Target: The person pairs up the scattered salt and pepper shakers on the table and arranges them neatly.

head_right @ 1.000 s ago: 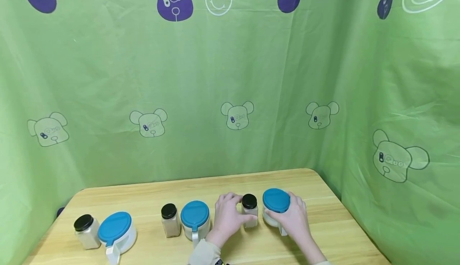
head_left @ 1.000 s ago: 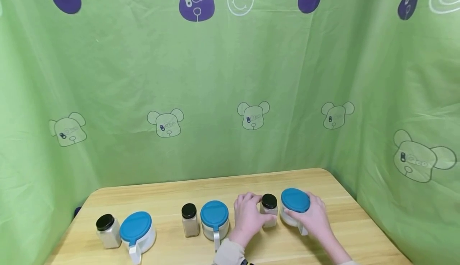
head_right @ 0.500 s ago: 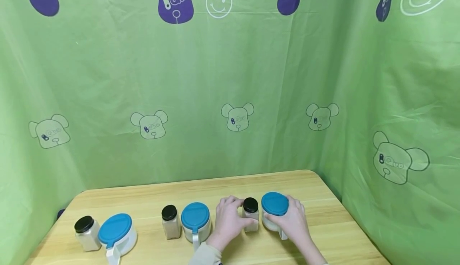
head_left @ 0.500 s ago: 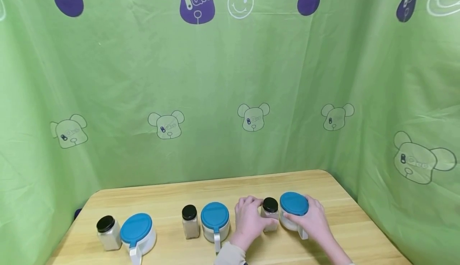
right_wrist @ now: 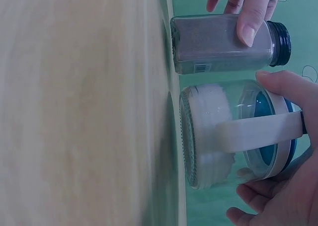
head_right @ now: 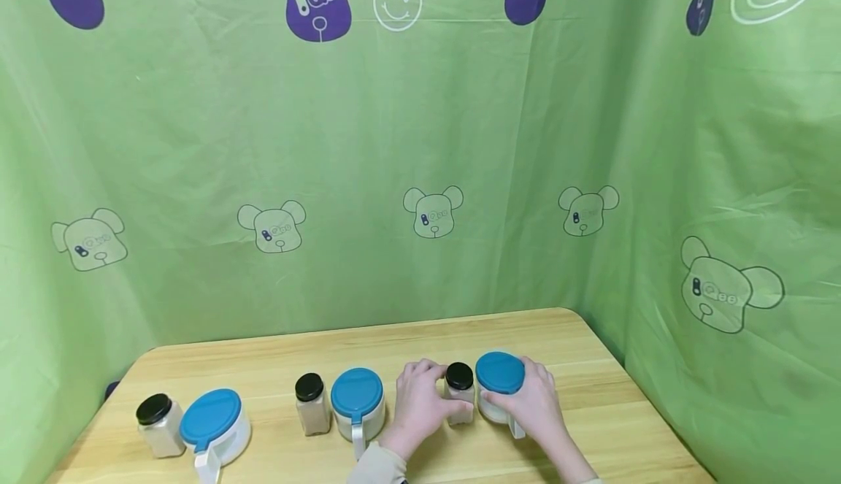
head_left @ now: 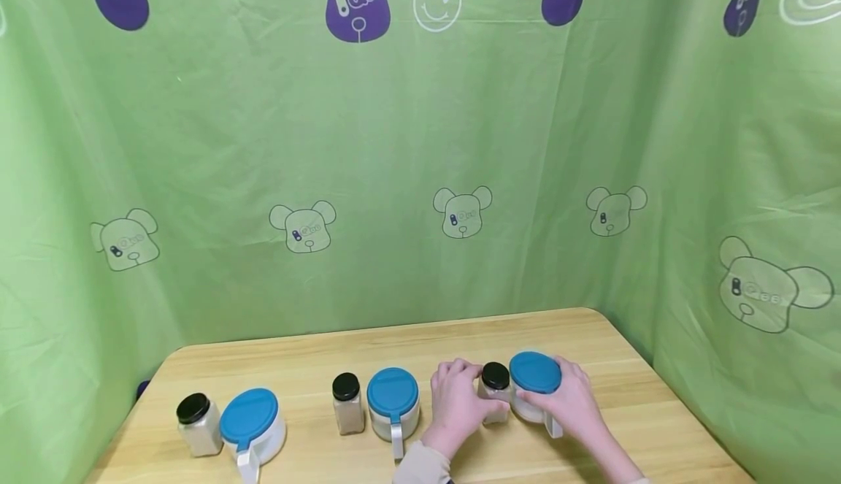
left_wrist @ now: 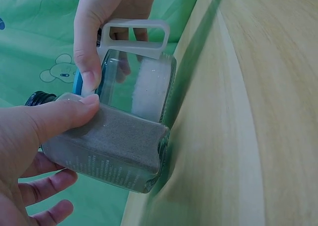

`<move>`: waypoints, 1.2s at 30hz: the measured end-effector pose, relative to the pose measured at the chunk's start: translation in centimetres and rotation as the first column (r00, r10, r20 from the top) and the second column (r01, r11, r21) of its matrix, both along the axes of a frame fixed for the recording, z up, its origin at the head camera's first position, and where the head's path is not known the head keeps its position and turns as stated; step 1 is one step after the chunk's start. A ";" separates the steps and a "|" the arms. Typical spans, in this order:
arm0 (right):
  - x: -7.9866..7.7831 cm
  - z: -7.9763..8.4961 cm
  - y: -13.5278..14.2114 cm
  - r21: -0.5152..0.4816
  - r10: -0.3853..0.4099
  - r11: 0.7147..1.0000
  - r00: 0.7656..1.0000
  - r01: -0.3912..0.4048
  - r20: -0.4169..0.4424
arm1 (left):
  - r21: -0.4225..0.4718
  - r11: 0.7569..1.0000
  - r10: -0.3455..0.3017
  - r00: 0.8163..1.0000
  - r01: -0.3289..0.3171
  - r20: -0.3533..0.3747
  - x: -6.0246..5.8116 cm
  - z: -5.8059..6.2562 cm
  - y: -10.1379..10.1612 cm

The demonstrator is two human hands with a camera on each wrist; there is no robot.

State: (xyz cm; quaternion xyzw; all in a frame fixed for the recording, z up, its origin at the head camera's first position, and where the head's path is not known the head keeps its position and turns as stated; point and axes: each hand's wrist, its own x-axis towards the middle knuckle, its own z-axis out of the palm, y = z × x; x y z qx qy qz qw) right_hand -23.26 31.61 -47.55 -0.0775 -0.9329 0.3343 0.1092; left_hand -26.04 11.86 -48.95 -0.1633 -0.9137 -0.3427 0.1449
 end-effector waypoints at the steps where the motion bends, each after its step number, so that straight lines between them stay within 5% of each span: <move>1: 0.0 0.0 0.0 -0.002 0.001 1.000 1.000 -0.001 0.001 | 0.001 1.000 -0.001 1.000 0.001 0.002 0.0 0.0 0.0; 36: 0.1 0.1 0.2 0.025 0.032 0.999 0.999 -0.033 0.035 | -0.006 1.000 0.003 0.999 -0.003 0.035 -0.1 -0.4 -0.2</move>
